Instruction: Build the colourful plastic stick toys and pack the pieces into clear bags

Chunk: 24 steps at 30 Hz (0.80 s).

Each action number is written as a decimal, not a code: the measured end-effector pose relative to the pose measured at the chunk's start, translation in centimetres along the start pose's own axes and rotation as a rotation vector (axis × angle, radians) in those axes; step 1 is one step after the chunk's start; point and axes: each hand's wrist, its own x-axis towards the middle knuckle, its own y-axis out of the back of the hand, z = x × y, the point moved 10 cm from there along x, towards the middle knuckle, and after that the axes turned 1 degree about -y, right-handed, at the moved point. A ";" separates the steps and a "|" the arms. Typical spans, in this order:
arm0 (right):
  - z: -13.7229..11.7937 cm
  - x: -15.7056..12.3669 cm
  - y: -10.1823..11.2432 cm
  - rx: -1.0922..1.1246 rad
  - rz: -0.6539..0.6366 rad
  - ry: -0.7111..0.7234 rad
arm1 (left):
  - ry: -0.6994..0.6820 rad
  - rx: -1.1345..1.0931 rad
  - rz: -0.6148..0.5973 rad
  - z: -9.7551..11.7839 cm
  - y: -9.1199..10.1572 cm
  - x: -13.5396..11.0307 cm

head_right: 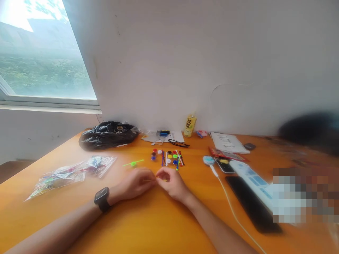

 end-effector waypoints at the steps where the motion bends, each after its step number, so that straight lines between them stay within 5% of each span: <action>1: 0.0 0.0 0.0 0.004 0.001 0.001 | -0.002 -0.006 -0.002 0.0 0.0 0.0; 12: 0.6 0.2 -0.4 -0.007 -0.014 0.003 | -0.018 0.093 0.003 0.5 -0.4 0.4; 16: -0.3 -0.1 0.7 -0.082 0.081 0.018 | -0.086 0.182 0.016 1.9 0.2 0.1; 20: -0.6 -0.5 2.9 -0.128 0.235 -0.044 | -0.100 0.208 0.140 2.3 2.3 -0.3; 24: 0.4 -0.4 3.4 0.028 0.202 -0.164 | -0.054 0.196 0.276 1.7 4.0 -0.7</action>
